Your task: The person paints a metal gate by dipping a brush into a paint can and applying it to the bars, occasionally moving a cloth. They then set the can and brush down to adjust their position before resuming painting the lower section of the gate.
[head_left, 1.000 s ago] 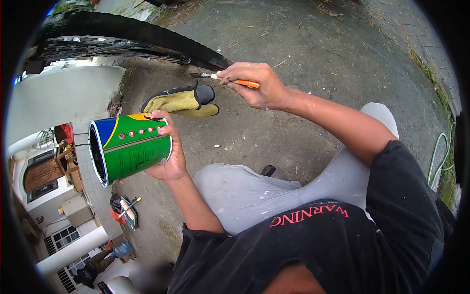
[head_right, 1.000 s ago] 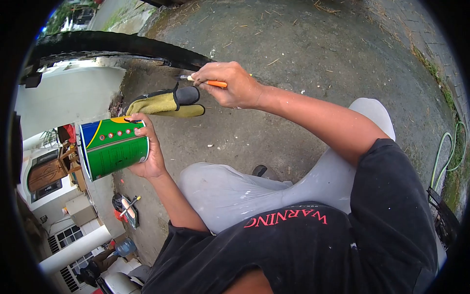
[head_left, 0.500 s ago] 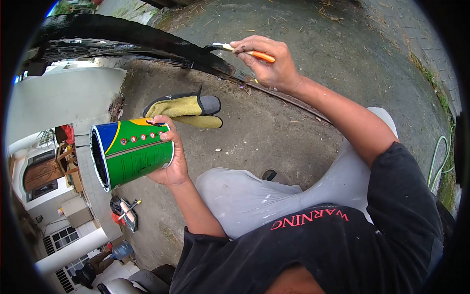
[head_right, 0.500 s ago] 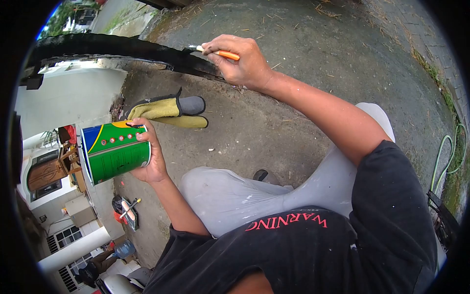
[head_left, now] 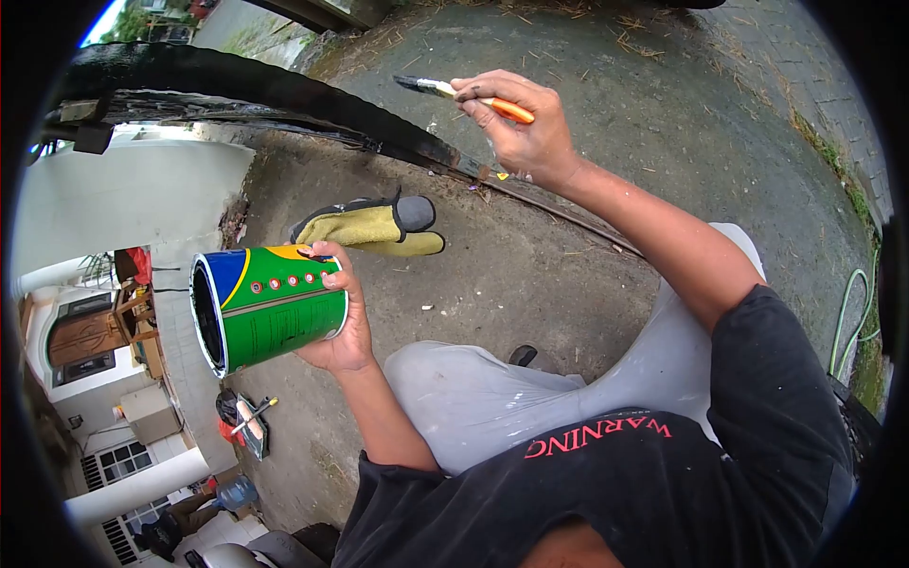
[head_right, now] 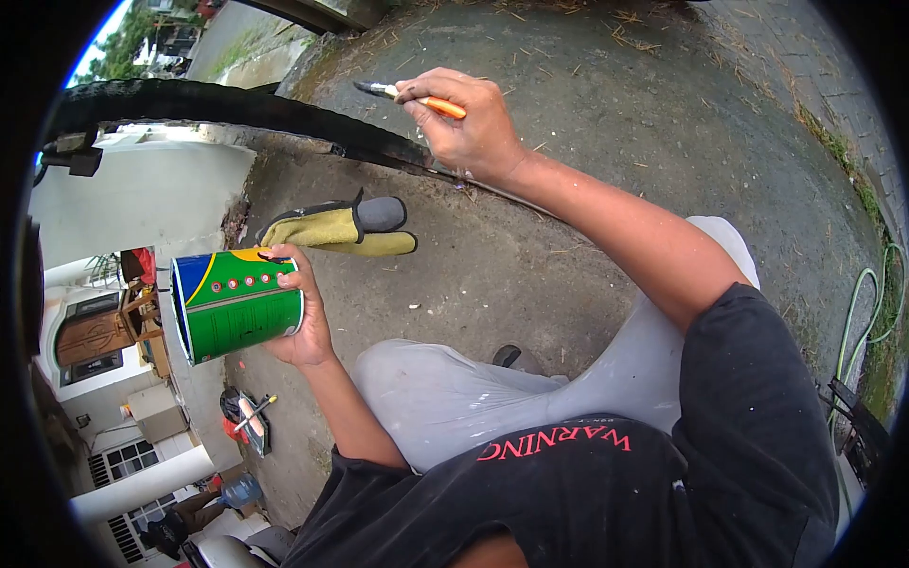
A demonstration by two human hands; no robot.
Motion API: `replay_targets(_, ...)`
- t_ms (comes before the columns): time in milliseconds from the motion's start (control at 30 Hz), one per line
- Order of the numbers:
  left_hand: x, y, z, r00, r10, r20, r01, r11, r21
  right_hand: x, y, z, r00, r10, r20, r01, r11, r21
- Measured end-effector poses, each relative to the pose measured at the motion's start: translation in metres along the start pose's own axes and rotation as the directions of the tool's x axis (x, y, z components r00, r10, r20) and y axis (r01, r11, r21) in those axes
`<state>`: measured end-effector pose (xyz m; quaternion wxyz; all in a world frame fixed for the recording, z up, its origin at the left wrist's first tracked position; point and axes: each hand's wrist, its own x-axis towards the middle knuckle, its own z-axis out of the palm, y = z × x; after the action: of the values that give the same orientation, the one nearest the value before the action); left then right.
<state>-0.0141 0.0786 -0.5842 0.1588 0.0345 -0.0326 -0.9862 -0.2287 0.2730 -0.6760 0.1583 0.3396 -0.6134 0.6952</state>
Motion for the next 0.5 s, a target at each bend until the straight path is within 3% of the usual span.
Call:
replay_targets(133, 0.000, -0.002, 0.001, 1.000, -0.004, 0.003, 0.004, 1.000, 0.000, -0.011, -0.044, 0.020, 0.974, -0.162, 0.156, 0.123, 0.964, 0.234)
replay_targets(267, 0.000, -0.002, 0.001, 1.000, -0.005, 0.017, 0.004, 0.998, 0.064, 0.012, -0.018, 0.010, 0.999, -0.035, -0.029, 0.037, 0.998, 0.057)
replay_targets(333, 0.000, -0.004, 0.004, 1.000, -0.003, 0.023, 0.002, 0.999, 0.052, 0.020, -0.019, 0.008, 0.990, -0.099, -0.099, 0.099, 0.995, -0.004)
replay_targets(500, -0.001, -0.004, 0.005, 1.000, -0.013, 0.013, 0.012, 0.999, 0.037, 0.005, -0.046, 0.020, 0.989, -0.125, 0.072, 0.114, 0.984, 0.140)
